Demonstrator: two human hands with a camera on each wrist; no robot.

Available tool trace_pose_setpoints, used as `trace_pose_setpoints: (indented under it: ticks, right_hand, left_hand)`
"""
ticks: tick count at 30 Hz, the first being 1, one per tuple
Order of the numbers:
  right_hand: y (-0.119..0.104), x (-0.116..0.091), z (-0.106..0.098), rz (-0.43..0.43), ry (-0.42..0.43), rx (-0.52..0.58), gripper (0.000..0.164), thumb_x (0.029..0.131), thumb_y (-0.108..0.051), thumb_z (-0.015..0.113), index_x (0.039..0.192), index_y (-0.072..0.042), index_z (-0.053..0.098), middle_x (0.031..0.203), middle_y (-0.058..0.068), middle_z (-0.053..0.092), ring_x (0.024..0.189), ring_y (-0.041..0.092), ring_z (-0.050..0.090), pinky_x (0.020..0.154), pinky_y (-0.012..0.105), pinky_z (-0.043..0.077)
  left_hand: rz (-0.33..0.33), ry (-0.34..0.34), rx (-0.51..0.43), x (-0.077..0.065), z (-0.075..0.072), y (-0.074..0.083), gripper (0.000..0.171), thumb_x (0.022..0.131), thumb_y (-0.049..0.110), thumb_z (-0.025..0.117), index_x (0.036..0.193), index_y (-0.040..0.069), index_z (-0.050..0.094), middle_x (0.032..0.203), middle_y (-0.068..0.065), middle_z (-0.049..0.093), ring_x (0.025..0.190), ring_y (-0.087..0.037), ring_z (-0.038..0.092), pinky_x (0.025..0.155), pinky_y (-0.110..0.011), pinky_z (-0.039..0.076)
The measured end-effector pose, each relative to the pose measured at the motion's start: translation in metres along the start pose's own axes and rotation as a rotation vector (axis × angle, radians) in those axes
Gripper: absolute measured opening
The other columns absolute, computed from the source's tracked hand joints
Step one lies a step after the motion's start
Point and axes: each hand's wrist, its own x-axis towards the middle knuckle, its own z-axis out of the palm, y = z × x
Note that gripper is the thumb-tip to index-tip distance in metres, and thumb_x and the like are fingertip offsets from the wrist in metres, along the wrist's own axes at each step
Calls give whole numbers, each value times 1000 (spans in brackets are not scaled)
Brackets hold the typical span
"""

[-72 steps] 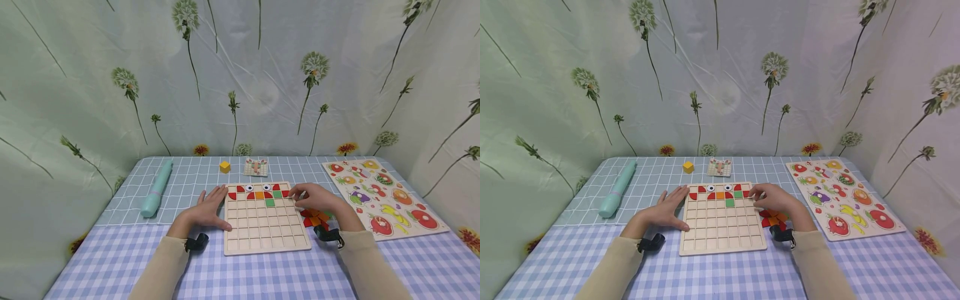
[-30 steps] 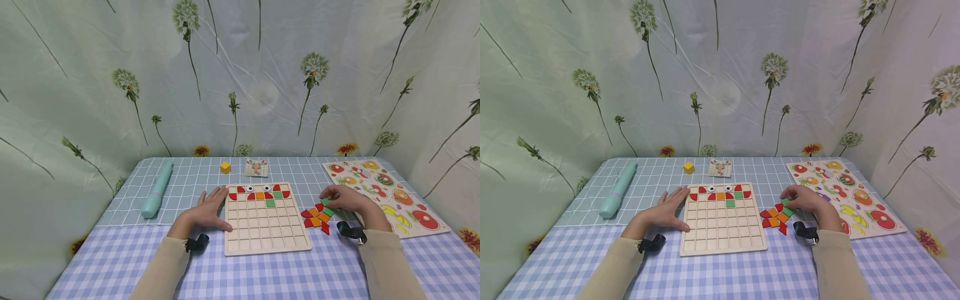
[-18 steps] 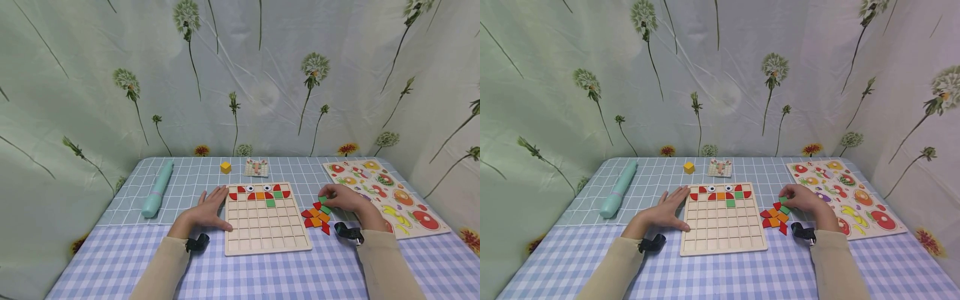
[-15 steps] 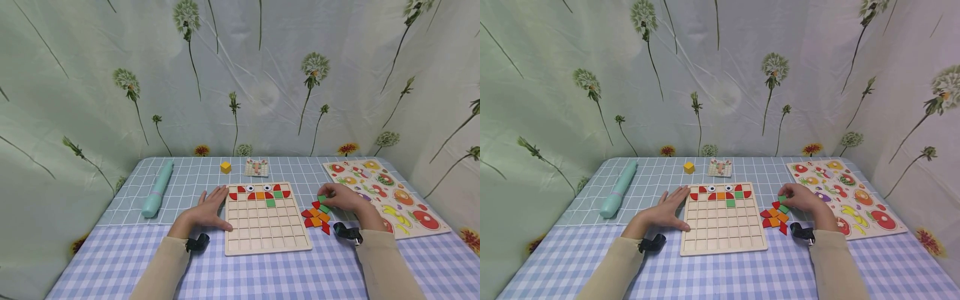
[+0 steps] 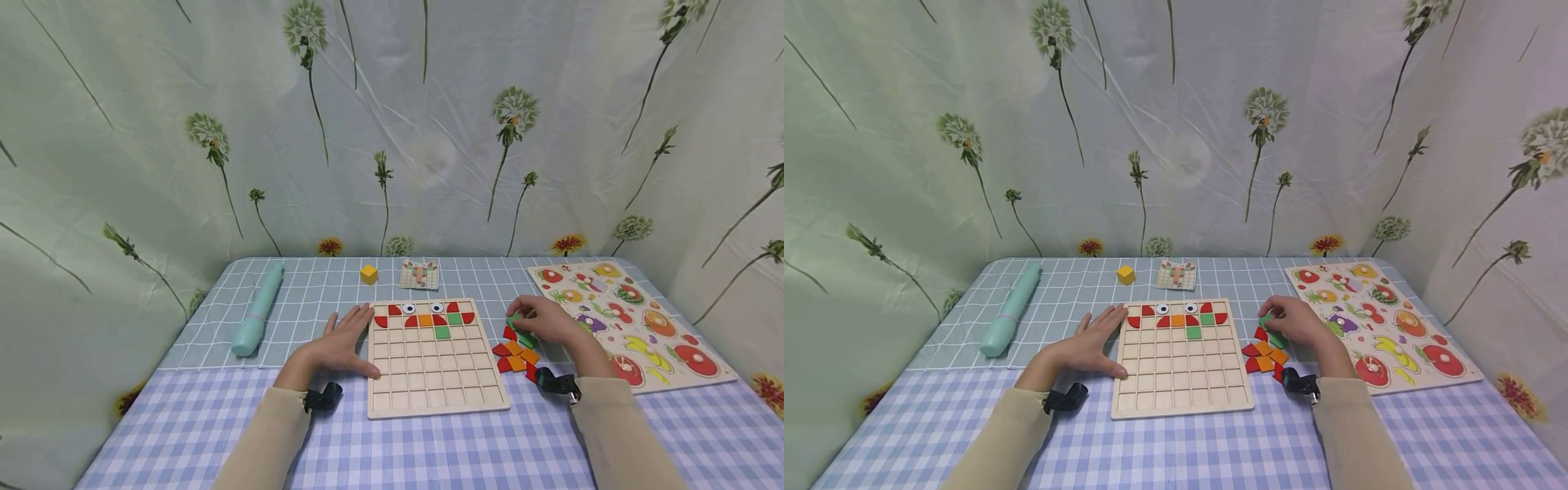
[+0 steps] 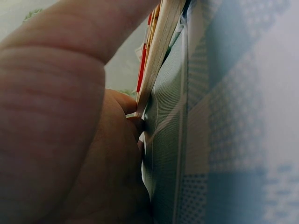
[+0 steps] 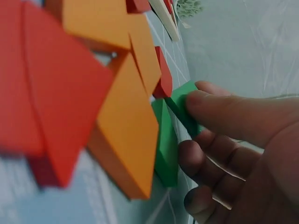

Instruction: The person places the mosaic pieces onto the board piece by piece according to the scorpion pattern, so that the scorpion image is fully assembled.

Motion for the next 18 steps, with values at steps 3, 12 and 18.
trace_pose_setpoints:
  ticks: [3, 12, 18]
  right_hand:
    - [-2, 2, 0, 4, 22, 7, 14, 96, -13, 61, 108, -10, 67, 101, 11, 62, 93, 25, 56, 75, 29, 50]
    - [-12, 6, 4, -8, 47, 93, 21, 96, -10, 61, 117, -8, 67, 112, 16, 64, 88, 22, 61, 73, 29, 55]
    - [-21, 6, 9, -44, 18, 84, 32, 93, -9, 64, 124, -7, 66, 121, 19, 65, 91, 22, 63, 79, 31, 57]
  left_hand:
    - [0, -2, -1, 0, -1, 1, 127, 69, 60, 83, 162, 10, 13, 170, -9, 7, 158, -31, 0, 122, -64, -8]
    - [-5, -3, 6, 0, -1, 1, 127, 69, 60, 83, 162, 10, 12, 170, -10, 6, 158, -32, 0, 122, -64, -8]
    - [-10, -4, 8, 0, 0, 0, 126, 69, 60, 83, 162, 10, 12, 170, -9, 6, 158, -31, 0, 122, -64, -8]
